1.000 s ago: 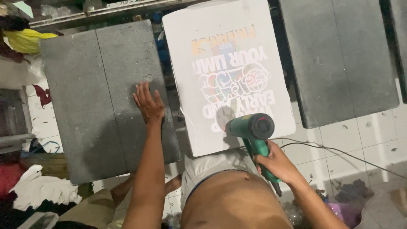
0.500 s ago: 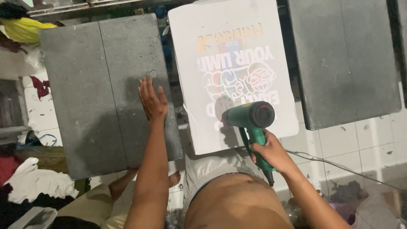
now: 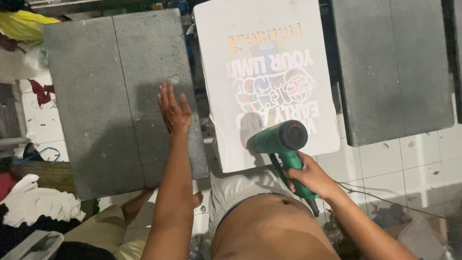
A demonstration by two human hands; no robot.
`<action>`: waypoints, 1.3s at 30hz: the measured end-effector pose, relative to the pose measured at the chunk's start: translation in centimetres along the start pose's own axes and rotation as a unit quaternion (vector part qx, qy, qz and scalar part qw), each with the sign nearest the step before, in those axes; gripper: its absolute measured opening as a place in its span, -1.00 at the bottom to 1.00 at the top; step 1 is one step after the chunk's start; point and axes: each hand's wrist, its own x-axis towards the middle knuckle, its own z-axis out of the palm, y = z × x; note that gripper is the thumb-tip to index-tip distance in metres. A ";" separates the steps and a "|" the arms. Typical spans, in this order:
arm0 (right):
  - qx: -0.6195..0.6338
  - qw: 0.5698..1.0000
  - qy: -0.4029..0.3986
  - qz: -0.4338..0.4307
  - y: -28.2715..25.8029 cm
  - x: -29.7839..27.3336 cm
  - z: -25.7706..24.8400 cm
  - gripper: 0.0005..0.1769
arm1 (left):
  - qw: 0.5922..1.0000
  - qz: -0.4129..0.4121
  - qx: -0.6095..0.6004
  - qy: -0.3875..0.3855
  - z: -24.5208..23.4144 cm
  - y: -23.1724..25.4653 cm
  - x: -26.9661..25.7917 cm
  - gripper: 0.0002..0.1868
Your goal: The person uses a heat gun to dry a design on a white t-shirt placed on a printing board. They then position a screen printing frame over the shirt and use a squeegee to apply black ink, transferring the design onto the fabric.
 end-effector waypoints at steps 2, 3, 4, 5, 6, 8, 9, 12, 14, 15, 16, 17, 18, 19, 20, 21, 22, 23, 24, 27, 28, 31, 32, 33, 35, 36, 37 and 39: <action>0.007 1.000 -0.007 0.010 0.9 0.3 -0.1 -0.59 | 0.999 0.020 -0.016 0.032 0.4 -0.4 -0.1 -0.43; 0.006 1.000 -0.008 0.008 0.5 0.3 0.0 -0.59 | 0.999 0.020 -0.016 0.034 0.4 -0.3 0.1 -0.43; -0.018 1.000 -0.013 0.003 0.2 0.2 0.1 -0.58 | 0.999 0.016 -0.017 0.031 0.3 -0.3 0.1 -0.42; -0.042 0.999 -0.019 -0.002 -0.1 0.1 0.3 -0.56 | 0.999 0.013 -0.019 0.027 0.3 -0.2 0.0 -0.41; -0.042 0.999 -0.018 -0.003 -0.4 -0.1 0.5 -0.56 | 0.999 0.014 -0.019 0.028 0.1 -0.1 0.0 -0.41; -0.009 1.000 -0.018 0.002 -1.0 -0.3 0.8 -0.58 | 0.999 0.016 -0.024 0.033 -0.2 0.2 -0.1 -0.42; -0.010 1.000 -0.019 0.000 -1.1 -0.1 0.8 -0.58 | 0.999 0.016 -0.025 0.035 -0.2 0.2 -0.1 -0.42; -0.058 0.998 -0.020 -0.015 -1.1 0.5 0.9 -0.60 | 0.999 0.010 -0.023 0.032 -0.4 0.5 -0.1 -0.40; -0.024 0.999 -0.021 -0.021 -0.8 1.0 0.8 -0.60 | 1.000 0.008 -0.009 0.020 -0.9 1.0 -0.1 -0.40; -0.022 0.999 -0.020 -0.022 -0.8 1.1 0.7 -0.60 | 1.000 0.009 -0.009 0.020 -0.7 1.0 -0.2 -0.40; -0.029 0.999 -0.019 -0.029 -0.9 1.3 0.6 -0.62 | 1.000 0.010 -0.004 0.025 -0.6 0.9 -0.1 -0.41; -0.036 0.998 -0.018 -0.037 -1.0 1.6 0.5 -0.64 | 0.999 0.011 0.002 0.030 -0.5 0.8 -0.1 -0.41; -0.034 0.999 -0.017 -0.036 -0.9 1.9 0.4 -0.64 | 1.000 0.013 0.002 0.028 -0.5 0.8 0.0 -0.41; -0.019 0.999 -0.015 -0.040 -0.7 2.4 0.3 -0.64 | 1.000 0.014 -0.001 0.028 -0.4 0.7 0.1 -0.39; -0.004 0.999 -0.014 -0.045 -0.5 2.8 0.3 -0.65 | 1.000 0.014 -0.003 0.027 -0.4 0.6 0.1 -0.38; -0.002 0.999 -0.014 -0.044 -0.5 2.6 0.5 -0.65 | 1.000 0.015 -0.003 0.026 0.0 0.1 -0.2 -0.38; -0.008 0.999 -0.015 -0.048 -0.9 2.8 0.6 -0.67 | 0.997 0.044 -0.010 0.059 0.4 -0.3 -0.2 -0.44; -0.014 0.998 -0.015 -0.053 -1.2 2.9 0.6 -0.69 | 0.993 0.072 -0.017 0.092 0.8 -0.8 -0.1 -0.48; -0.013 0.998 -0.015 -0.053 -1.6 3.0 0.7 -0.69 | 0.993 0.073 -0.017 0.092 0.8 -1.0 -0.1 -0.48; -0.018 0.998 -0.026 -0.056 -2.5 3.3 0.8 -0.66 | 0.991 0.095 -0.002 0.099 0.7 -0.9 -0.2 -0.48; -0.012 0.998 -0.028 -0.053 -2.7 3.3 0.8 -0.65 | 0.991 0.085 -0.037 0.099 0.4 -0.5 -0.2 -0.48; -0.020 0.998 -0.034 -0.057 -4.1 3.3 0.9 -0.65 | 0.990 0.054 -0.095 0.095 0.3 -0.8 0.1 -0.45; -0.029 0.997 -0.039 -0.058 -4.4 3.0 0.9 -0.65 | 0.989 0.032 -0.115 0.083 0.5 -1.2 -0.3 -0.42; -0.029 0.997 -0.036 -0.056 -4.1 3.4 0.8 -0.65 | 0.989 0.031 -0.118 0.081 0.1 -0.8 -0.5 -0.42; 0.012 0.998 -0.043 -0.053 -3.5 4.3 0.7 -0.65 | 0.986 0.007 -0.123 0.108 -1.1 -0.4 -0.6 -0.38; 0.012 0.998 -0.041 -0.056 -3.8 4.4 0.8 -0.65 | 0.986 0.010 -0.125 0.109 -1.9 0.3 -0.6 -0.38; -0.013 0.996 -0.051 -0.067 -4.1 4.4 1.0 -0.66 | 0.978 -0.056 -0.163 0.120 -2.6 0.9 -0.7 -0.35; -0.037 0.995 -0.060 -0.077 -4.2 4.9 1.0 -0.68 | 0.964 -0.122 -0.200 0.127 -2.9 1.4 -0.6 -0.31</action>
